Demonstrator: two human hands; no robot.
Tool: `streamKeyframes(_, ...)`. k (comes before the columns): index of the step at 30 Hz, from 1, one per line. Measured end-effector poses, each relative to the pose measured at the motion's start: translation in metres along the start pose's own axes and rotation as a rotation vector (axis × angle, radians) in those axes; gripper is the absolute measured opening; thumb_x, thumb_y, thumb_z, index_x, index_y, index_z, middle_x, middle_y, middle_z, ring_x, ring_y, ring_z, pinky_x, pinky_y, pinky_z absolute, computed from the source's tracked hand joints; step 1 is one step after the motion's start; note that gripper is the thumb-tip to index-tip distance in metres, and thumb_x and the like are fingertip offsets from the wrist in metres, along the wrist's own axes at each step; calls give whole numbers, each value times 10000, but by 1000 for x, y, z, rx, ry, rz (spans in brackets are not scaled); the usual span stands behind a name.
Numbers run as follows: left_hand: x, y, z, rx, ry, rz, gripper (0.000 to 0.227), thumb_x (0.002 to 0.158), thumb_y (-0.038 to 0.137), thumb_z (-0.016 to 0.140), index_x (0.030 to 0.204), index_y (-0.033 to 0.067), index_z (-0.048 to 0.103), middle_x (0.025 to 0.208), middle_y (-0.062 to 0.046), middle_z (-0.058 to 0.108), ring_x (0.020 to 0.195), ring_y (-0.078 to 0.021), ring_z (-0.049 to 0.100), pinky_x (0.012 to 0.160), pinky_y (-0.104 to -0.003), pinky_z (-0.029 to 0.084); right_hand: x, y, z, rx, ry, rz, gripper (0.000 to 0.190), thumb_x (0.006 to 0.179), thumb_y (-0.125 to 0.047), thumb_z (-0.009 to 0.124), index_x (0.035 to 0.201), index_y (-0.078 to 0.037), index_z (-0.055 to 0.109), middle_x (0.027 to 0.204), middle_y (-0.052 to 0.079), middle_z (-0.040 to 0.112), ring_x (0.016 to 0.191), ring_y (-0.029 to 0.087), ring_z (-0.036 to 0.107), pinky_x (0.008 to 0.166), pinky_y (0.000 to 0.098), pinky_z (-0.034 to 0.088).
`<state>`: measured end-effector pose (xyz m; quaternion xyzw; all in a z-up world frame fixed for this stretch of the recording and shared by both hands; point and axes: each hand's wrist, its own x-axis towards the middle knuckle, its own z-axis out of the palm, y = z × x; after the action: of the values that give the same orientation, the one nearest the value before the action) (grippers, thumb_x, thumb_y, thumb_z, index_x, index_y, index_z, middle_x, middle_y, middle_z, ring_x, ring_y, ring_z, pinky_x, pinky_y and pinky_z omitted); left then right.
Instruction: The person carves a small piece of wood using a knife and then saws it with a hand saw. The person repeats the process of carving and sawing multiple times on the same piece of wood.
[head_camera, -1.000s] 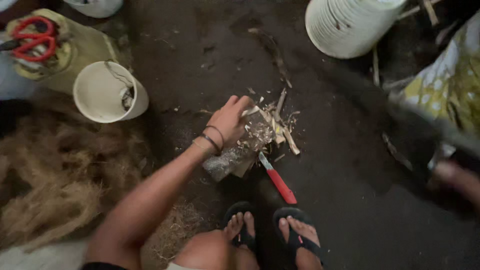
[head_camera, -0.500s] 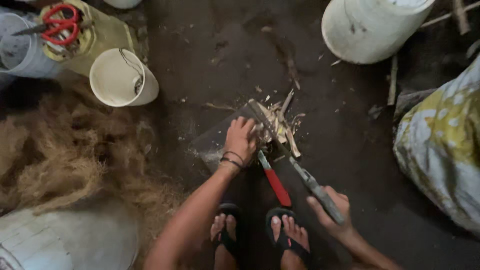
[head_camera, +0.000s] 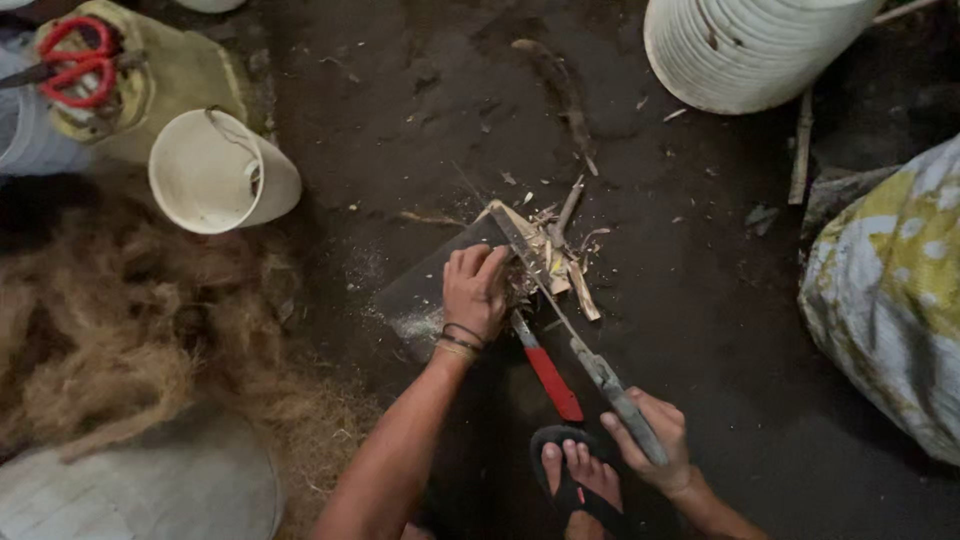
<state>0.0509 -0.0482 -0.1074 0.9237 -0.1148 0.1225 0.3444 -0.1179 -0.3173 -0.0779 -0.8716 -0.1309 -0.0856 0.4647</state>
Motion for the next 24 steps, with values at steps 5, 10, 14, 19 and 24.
streamKeyframes(5, -3, -4, 5, 10, -16, -2, 367, 850, 82, 687, 1215, 109, 678, 1164, -95, 626, 1103, -321, 574, 912, -438, 452, 4, -1, -9, 116, -23, 37, 158, 769, -34, 773, 819, 23, 635, 776, 141, 653, 664, 292, 691, 603, 365, 549)
streamKeyframes(10, -2, -2, 2, 24, -39, -16, 385, 788, 88, 696, 1172, 102, 674, 1177, -93, 632, 1110, -328, 560, 916, -444, 444, 5, -7, -22, 216, -65, 83, 141, 755, 18, 759, 774, 16, 619, 733, 129, 645, 622, 261, 689, 568, 352, 540)
streamKeyframes(14, 4, 2, 2, 41, -44, -16, 395, 781, 71, 682, 1173, 110, 674, 1189, -72, 639, 1117, -318, 562, 931, -439, 446, 6, -7, -22, 236, -51, 156, 155, 726, 28, 773, 758, 18, 621, 709, 120, 661, 588, 237, 712, 547, 345, 545)
streamKeyframes(19, 1, 4, 6, 57, -32, -28, 399, 797, 63, 679, 1193, 114, 686, 1170, -75, 636, 1094, -317, 565, 912, -436, 443, 2, -11, -17, 238, 11, 115, 127, 747, 38, 733, 786, 18, 614, 762, 140, 660, 662, 263, 709, 612, 347, 563)
streamKeyframes(24, 0, 3, 9, 80, -22, -17, 379, 810, 72, 688, 1183, 135, 696, 1155, -68, 640, 1071, -305, 573, 893, -436, 445, 3, -17, -11, 216, 5, 202, 163, 730, 16, 782, 771, 21, 623, 737, 128, 666, 644, 242, 705, 609, 338, 562)
